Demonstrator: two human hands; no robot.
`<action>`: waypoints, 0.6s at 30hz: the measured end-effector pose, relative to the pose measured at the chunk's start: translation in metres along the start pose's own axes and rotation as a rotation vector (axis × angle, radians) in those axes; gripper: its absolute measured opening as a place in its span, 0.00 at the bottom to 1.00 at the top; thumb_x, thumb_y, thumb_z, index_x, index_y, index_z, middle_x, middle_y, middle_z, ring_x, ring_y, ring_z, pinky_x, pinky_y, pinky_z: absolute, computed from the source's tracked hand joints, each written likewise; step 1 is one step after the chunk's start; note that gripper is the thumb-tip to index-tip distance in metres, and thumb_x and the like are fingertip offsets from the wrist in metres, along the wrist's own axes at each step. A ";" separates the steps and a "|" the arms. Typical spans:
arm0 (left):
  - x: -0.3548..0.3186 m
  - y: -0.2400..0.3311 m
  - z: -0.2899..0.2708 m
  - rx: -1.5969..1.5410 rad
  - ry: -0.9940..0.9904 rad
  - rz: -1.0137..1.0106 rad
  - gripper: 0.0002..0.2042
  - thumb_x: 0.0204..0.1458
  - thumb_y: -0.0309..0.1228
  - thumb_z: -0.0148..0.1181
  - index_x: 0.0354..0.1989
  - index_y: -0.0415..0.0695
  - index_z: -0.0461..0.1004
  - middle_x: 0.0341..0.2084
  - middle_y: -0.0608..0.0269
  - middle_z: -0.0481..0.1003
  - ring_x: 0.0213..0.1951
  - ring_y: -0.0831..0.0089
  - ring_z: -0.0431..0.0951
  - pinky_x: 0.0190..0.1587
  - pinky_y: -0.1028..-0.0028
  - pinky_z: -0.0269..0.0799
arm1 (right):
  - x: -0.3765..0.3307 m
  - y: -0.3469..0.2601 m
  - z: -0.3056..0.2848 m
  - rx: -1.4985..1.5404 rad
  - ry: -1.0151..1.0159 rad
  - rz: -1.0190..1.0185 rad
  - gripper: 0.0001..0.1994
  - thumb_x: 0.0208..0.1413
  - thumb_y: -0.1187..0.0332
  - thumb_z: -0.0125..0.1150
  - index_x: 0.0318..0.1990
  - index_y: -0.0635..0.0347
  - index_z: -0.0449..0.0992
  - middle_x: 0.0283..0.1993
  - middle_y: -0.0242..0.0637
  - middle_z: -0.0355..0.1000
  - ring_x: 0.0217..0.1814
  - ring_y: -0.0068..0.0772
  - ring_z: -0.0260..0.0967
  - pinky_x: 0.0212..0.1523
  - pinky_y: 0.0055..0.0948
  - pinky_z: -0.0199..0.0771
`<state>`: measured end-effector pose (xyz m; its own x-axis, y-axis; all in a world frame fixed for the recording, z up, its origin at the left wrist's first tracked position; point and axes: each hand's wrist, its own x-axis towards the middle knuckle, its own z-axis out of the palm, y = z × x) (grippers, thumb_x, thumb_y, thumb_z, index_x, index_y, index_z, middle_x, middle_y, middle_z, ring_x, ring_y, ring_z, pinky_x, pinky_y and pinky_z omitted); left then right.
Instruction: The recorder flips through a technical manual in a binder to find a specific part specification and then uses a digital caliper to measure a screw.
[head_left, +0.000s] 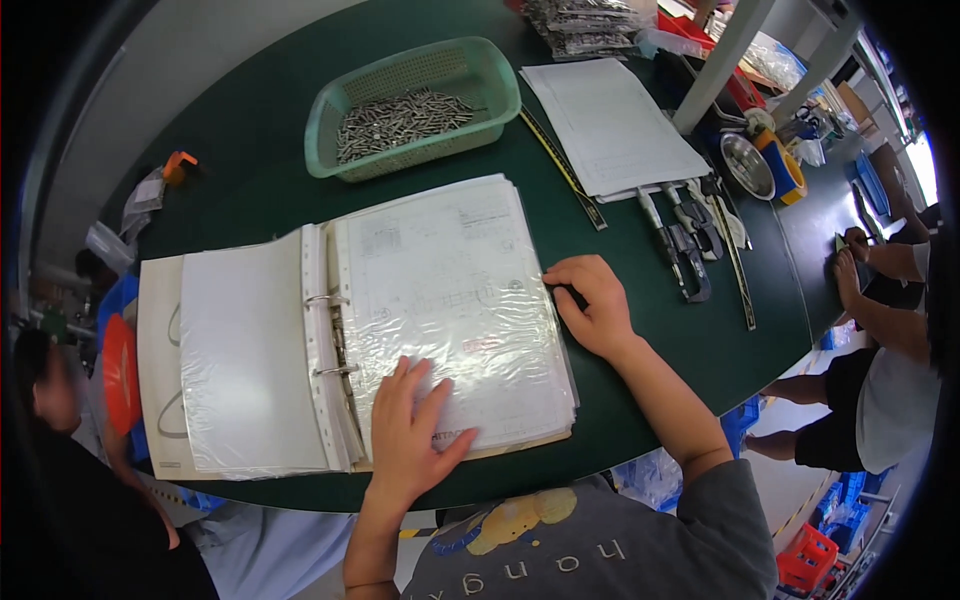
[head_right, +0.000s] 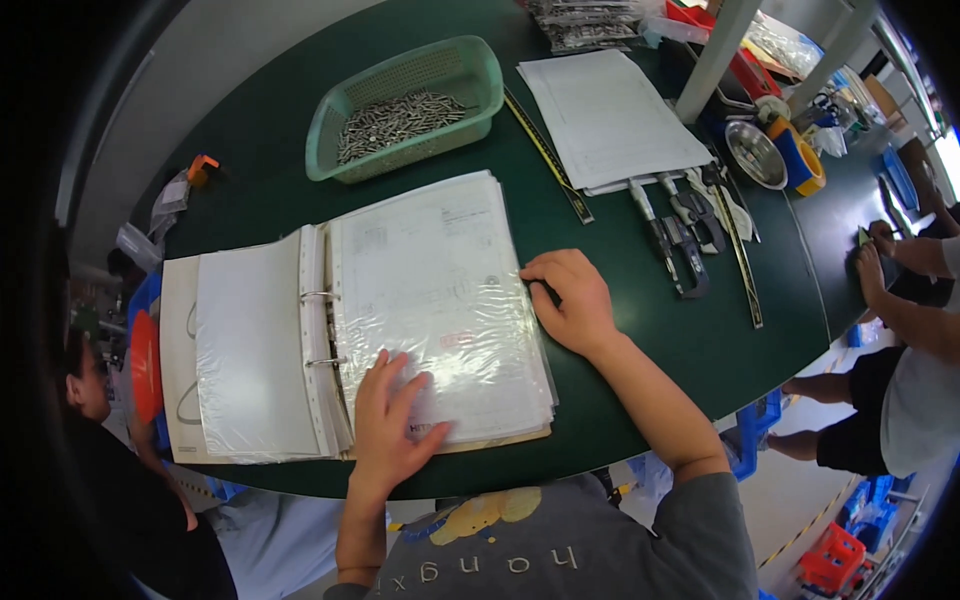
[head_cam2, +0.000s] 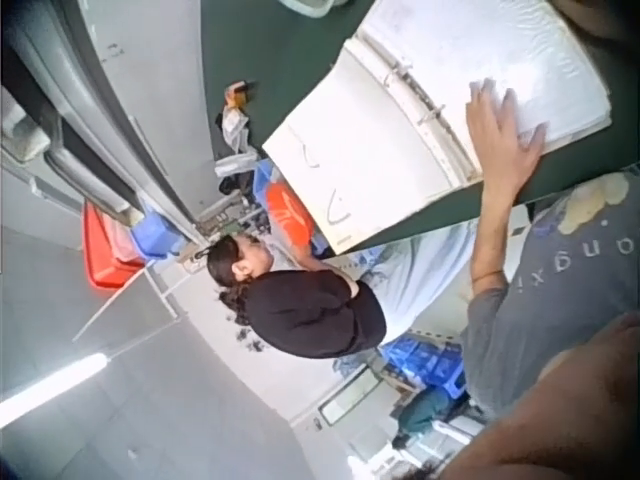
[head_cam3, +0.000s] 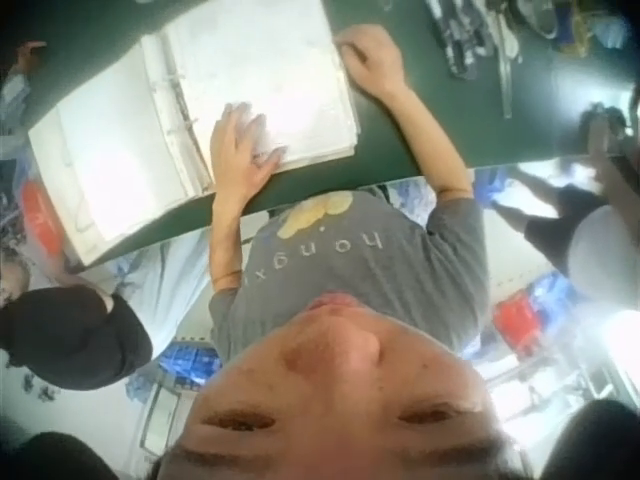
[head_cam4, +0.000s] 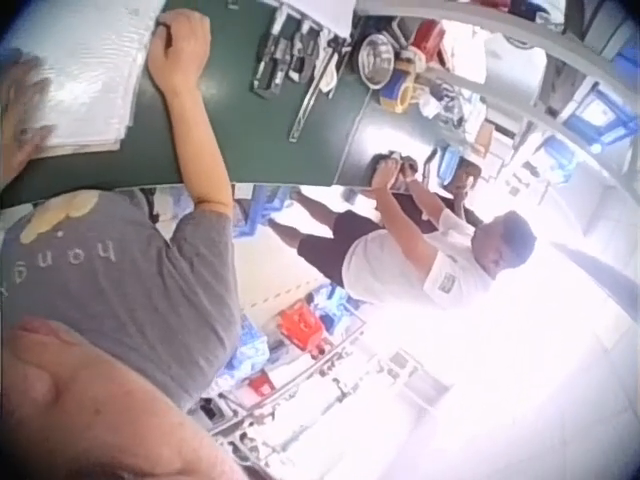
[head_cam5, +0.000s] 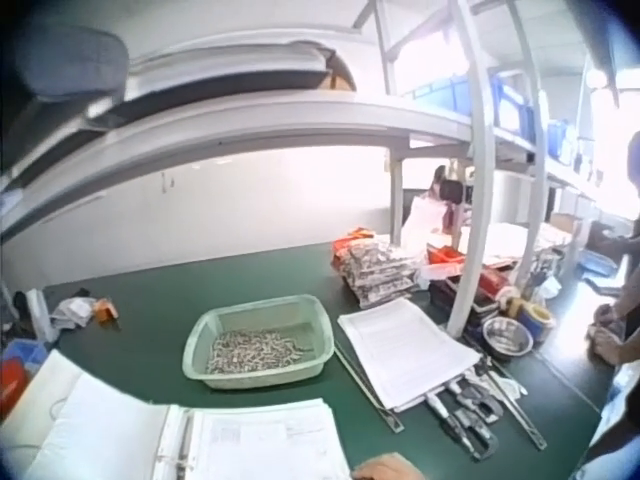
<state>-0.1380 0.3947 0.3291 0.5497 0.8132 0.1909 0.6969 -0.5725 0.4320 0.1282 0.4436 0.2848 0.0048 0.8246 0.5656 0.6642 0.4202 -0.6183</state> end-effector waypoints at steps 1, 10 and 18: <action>0.000 0.001 0.001 0.013 0.008 -0.007 0.26 0.34 0.41 0.64 0.43 0.41 0.68 0.49 0.49 0.61 0.54 0.49 0.58 0.54 0.53 0.52 | -0.001 0.001 -0.001 -0.012 -0.013 0.024 0.08 0.37 0.80 0.55 0.29 0.60 0.72 0.32 0.37 0.69 0.36 0.38 0.66 0.35 0.30 0.66; -0.001 0.001 0.008 0.008 -0.041 -0.017 0.34 0.29 0.51 0.65 0.43 0.41 0.67 0.50 0.49 0.60 0.55 0.50 0.57 0.55 0.53 0.50 | 0.003 0.001 0.000 0.033 -0.023 0.057 0.07 0.37 0.80 0.54 0.28 0.61 0.72 0.30 0.37 0.70 0.35 0.38 0.66 0.35 0.30 0.66; -0.003 -0.003 0.011 0.012 -0.058 -0.022 0.34 0.31 0.52 0.64 0.46 0.41 0.66 0.52 0.51 0.59 0.56 0.51 0.57 0.56 0.52 0.49 | 0.002 0.004 0.000 0.031 -0.030 0.077 0.07 0.38 0.80 0.54 0.28 0.62 0.73 0.30 0.37 0.70 0.34 0.38 0.66 0.34 0.30 0.66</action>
<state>-0.1363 0.3925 0.3173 0.5596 0.8185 0.1299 0.7145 -0.5559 0.4249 0.1307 0.4469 0.2840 0.0317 0.8658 0.4994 0.6393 0.3665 -0.6760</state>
